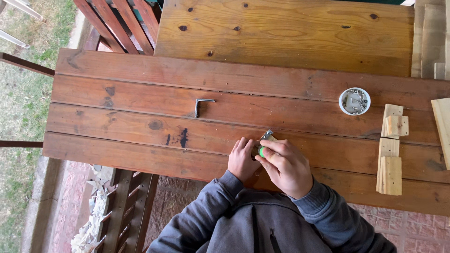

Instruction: The person assembles small wooden blocks with metal brackets using a screwdriver. They place brackets onto the wood, insert screws, and tighten them repeatedly, then stack the finished pieces on the table.

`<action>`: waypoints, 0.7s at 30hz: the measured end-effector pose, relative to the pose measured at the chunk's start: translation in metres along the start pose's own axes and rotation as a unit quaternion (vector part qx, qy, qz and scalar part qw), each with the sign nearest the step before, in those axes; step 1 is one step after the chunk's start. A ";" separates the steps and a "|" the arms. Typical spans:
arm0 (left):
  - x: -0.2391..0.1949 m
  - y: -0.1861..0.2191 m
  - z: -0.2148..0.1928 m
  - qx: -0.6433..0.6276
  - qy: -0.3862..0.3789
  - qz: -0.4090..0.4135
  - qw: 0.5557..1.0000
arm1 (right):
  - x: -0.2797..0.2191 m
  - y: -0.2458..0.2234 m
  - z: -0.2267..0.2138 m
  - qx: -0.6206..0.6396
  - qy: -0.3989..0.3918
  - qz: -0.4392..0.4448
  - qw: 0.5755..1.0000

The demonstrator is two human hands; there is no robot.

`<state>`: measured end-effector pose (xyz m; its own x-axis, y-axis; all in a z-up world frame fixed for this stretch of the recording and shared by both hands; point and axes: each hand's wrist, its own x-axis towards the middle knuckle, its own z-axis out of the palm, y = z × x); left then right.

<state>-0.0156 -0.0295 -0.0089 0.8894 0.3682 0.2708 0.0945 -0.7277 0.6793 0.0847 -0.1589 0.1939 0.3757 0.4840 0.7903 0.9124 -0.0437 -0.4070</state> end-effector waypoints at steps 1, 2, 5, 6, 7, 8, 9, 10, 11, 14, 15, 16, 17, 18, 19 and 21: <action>0.000 0.000 0.002 0.005 0.005 0.001 1.000 | 0.000 0.000 0.000 -0.013 0.005 -0.001 1.000; 0.001 0.002 0.000 0.003 0.005 0.002 1.000 | -0.003 0.001 0.000 -0.015 0.005 -0.001 1.000; 0.004 0.008 -0.005 0.003 0.006 0.002 1.000 | -0.009 0.005 0.000 -0.043 0.015 0.002 0.999; 0.004 0.009 -0.006 0.007 0.004 0.000 1.000 | -0.009 0.004 0.000 -0.050 0.019 0.005 0.999; 0.005 0.010 -0.006 0.011 0.001 0.000 1.000 | -0.008 0.004 0.000 -0.058 0.025 0.007 0.998; 0.003 0.009 -0.005 0.011 0.003 0.002 1.000 | -0.007 0.001 0.000 -0.059 0.027 0.005 0.998; 0.002 0.007 -0.003 0.023 -0.003 -0.007 1.000 | -0.005 -0.001 -0.001 -0.050 0.017 0.012 0.999; 0.000 0.006 -0.002 0.034 -0.009 -0.016 0.999 | -0.004 -0.004 -0.001 -0.041 0.007 0.019 0.999; 0.002 0.011 -0.005 0.034 -0.006 -0.013 0.999 | 0.002 -0.005 -0.008 -0.043 0.008 0.016 0.999; 0.004 0.018 -0.015 0.048 -0.041 -0.030 0.998 | 0.014 -0.005 -0.034 0.019 -0.003 0.058 0.998; 0.006 0.015 -0.016 0.060 -0.064 -0.035 0.996 | 0.013 -0.003 -0.047 0.021 0.010 0.088 0.996; 0.008 0.012 -0.016 0.073 -0.085 -0.039 0.993 | 0.013 0.001 -0.061 0.023 0.024 0.118 0.993; 0.011 0.008 -0.018 0.073 -0.088 -0.036 0.993 | 0.002 0.006 -0.075 0.020 0.025 0.119 0.992; 0.014 0.003 -0.019 0.077 -0.076 -0.003 0.994 | -0.010 0.013 -0.089 -0.013 0.047 0.137 0.989; 0.017 -0.001 -0.020 0.081 -0.065 0.030 0.994 | -0.023 0.019 -0.104 -0.047 0.069 0.156 0.984; 0.028 -0.002 -0.032 0.054 -0.068 0.069 0.994 | -0.044 0.021 -0.120 -0.047 0.099 0.217 0.970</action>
<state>-0.0053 0.0005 0.0194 0.9485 0.1842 0.2577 0.0078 -0.8268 0.5624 0.1070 -0.2858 0.2053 0.7426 0.2256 0.6305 0.6691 -0.2891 -0.6846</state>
